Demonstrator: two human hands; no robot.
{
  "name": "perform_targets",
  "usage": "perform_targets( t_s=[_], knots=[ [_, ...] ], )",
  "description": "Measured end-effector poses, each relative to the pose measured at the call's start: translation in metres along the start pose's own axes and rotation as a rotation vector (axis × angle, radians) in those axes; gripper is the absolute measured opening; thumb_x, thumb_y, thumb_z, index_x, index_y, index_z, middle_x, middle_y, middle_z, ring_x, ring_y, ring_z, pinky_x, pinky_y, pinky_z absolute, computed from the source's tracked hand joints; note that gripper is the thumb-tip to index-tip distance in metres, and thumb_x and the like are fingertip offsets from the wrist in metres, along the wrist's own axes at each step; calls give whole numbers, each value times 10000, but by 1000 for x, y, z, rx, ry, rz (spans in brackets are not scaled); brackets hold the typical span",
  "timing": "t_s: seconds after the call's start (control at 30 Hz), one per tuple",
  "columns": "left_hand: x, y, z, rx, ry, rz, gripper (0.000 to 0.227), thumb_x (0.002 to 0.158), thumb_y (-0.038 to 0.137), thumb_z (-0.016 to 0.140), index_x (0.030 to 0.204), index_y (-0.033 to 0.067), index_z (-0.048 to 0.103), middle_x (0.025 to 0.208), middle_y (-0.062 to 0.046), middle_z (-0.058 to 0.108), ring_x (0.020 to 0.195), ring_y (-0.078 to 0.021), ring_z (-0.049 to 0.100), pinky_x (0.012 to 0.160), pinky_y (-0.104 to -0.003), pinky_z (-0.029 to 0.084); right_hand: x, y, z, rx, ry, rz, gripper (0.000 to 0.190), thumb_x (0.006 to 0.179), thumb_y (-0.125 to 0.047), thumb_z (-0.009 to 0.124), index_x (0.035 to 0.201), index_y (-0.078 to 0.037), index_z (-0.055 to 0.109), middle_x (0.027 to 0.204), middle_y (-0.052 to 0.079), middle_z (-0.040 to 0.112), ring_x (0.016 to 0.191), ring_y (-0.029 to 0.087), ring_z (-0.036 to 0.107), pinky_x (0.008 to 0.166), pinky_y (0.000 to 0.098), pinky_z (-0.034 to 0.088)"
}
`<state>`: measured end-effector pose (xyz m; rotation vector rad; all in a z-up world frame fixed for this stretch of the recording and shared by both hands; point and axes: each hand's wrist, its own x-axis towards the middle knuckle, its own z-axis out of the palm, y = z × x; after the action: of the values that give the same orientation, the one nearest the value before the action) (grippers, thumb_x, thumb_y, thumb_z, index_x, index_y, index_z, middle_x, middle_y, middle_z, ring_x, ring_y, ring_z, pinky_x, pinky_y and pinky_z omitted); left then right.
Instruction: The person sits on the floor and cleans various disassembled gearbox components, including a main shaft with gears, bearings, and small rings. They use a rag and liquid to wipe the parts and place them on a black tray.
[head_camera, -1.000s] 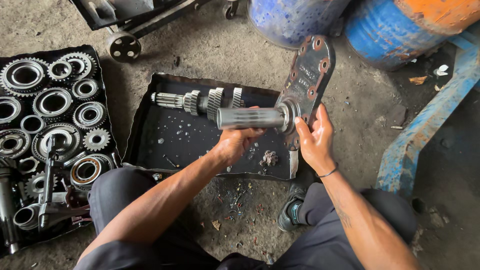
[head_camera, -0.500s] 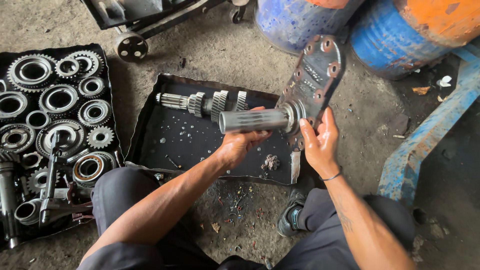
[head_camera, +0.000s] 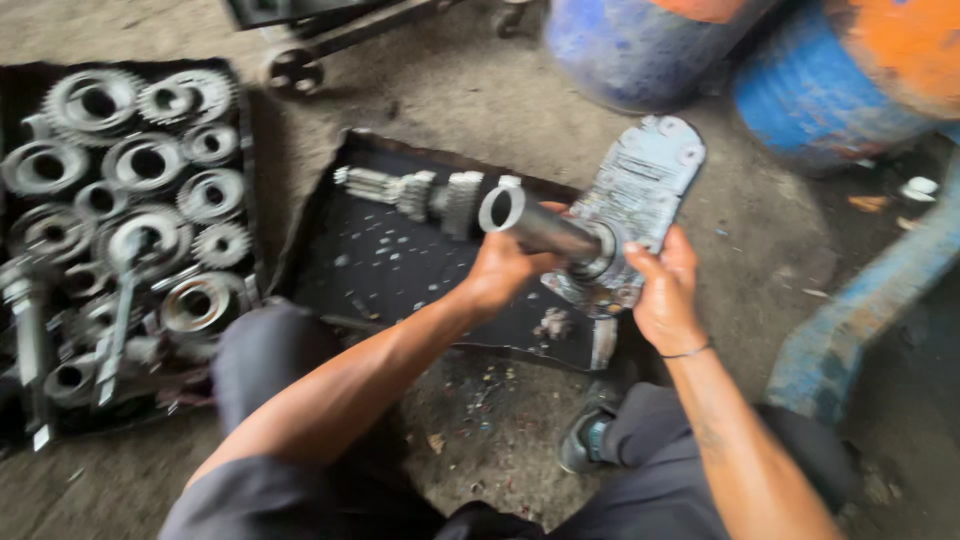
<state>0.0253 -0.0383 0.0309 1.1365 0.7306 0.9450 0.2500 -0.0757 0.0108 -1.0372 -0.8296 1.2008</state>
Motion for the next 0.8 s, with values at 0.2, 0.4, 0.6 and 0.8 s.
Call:
perform_targets(
  t_s=[0.2, 0.4, 0.6, 0.8],
  knots=[
    [24, -36, -1, 663, 248, -85, 697, 717, 598, 824, 1163, 69, 738, 1104, -149, 775, 1030, -267, 738, 916, -396, 574, 19, 44, -63, 145, 73, 558, 250, 1034, -163, 554, 1263, -76, 604, 1275, 43, 696, 1150, 208, 676, 1009, 462, 517],
    [41, -118, 23, 358, 494, -403, 908, 563, 619, 841, 1226, 17, 694, 1096, -216, 772, 969, -349, 757, 841, -433, 591, 52, 125, -121, -93, -64, 975, 369, 1071, -230, 478, 1391, -63, 557, 1326, 134, 651, 1208, 324, 606, 1084, 531, 440],
    [63, -148, 38, 309, 618, -653, 900, 568, 665, 843, 1136, -19, 702, 1047, -238, 789, 897, -384, 797, 783, -458, 620, 75, 137, -127, -314, -32, 1265, 405, 1046, -317, 488, 1344, -60, 585, 1206, 144, 681, 1115, 359, 626, 1019, 583, 464],
    [100, -105, 49, 195, 766, -443, 833, 588, 617, 858, 1192, 65, 703, 1060, -208, 774, 935, -386, 744, 829, -503, 569, 103, 111, -111, -357, -73, 899, 409, 1091, -336, 477, 1385, -68, 572, 1259, 127, 665, 1157, 335, 617, 1035, 559, 465]
  ],
)
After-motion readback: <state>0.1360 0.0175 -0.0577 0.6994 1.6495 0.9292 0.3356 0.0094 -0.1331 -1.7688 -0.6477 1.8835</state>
